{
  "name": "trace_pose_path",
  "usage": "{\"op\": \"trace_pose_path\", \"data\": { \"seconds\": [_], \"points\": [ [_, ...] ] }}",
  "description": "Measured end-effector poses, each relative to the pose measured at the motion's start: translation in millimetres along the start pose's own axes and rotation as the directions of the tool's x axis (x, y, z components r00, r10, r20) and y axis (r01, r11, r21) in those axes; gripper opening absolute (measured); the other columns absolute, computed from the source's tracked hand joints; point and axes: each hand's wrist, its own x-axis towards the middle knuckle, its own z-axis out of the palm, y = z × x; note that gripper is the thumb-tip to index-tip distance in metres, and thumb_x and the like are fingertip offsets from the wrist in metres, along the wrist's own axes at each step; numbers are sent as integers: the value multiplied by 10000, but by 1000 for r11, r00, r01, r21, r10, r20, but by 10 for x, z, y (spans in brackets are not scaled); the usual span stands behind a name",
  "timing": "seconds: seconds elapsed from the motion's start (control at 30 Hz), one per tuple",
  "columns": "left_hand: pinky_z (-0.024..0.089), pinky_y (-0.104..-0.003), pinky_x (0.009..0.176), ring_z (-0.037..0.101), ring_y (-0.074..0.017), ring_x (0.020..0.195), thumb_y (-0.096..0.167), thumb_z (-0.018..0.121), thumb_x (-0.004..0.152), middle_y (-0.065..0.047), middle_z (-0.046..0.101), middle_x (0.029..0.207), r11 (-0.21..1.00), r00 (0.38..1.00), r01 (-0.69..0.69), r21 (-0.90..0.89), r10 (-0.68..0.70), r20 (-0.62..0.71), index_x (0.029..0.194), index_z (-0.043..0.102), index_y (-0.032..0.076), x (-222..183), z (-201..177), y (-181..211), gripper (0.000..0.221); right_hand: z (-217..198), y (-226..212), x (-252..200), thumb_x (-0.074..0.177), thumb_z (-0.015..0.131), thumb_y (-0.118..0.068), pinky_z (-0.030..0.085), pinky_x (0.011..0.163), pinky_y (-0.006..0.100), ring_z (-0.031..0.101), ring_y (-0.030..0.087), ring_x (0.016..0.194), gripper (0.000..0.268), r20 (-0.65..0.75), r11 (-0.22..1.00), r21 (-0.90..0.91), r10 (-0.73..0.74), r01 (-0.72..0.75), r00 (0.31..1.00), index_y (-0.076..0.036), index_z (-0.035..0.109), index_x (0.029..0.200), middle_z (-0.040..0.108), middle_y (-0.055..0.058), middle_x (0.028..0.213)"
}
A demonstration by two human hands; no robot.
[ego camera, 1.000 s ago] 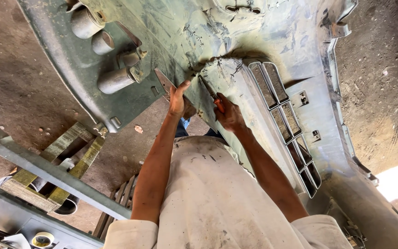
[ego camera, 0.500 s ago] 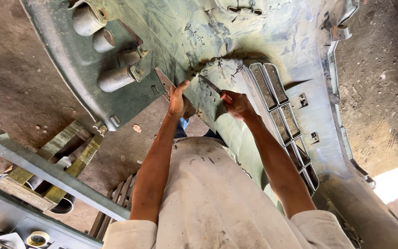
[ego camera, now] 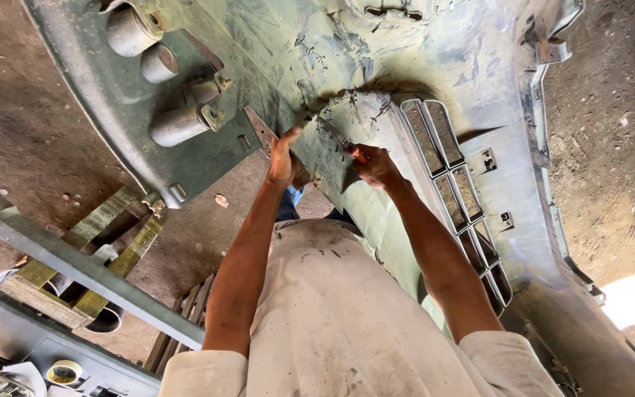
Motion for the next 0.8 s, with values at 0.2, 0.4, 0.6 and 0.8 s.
{"op": "trace_pose_path", "data": {
  "seconds": [0.2,0.4,0.6,0.8],
  "points": [
    [495,-436,969,637,-266,1058,339,740,836,-116,677,1139,994,999,38,-98,-35,32,1267,619,-28,-154,152,127,578,-25,48,-112,922,625,-212,561,685,449,715,301,716,399,-15,998,-46,-44,44,999,-236,667,1318,750,173,894],
    [370,-436,1099,527,-282,1242,451,688,832,-133,589,1336,982,989,149,-114,-149,11,1340,598,18,157,-152,-399,674,-373,-514,-652,994,580,-479,559,717,485,737,348,739,559,-63,999,-42,-7,4,998,-183,528,1465,748,178,903],
    [294,-462,1152,445,-289,1324,484,703,781,-127,529,1401,987,982,159,37,-154,-108,1338,586,65,117,-57,-239,707,-365,-618,-710,985,564,-540,577,677,483,739,362,717,633,-102,994,-67,-98,92,990,-110,540,1449,758,174,891],
    [382,-426,1096,537,-263,1205,413,747,788,-107,606,1256,999,995,50,-10,-51,-90,1277,606,32,118,-50,-244,636,-361,-639,-675,1010,555,-559,554,677,511,720,406,743,520,-86,980,-190,-73,56,994,-119,660,1265,741,204,831]
  ]
}}
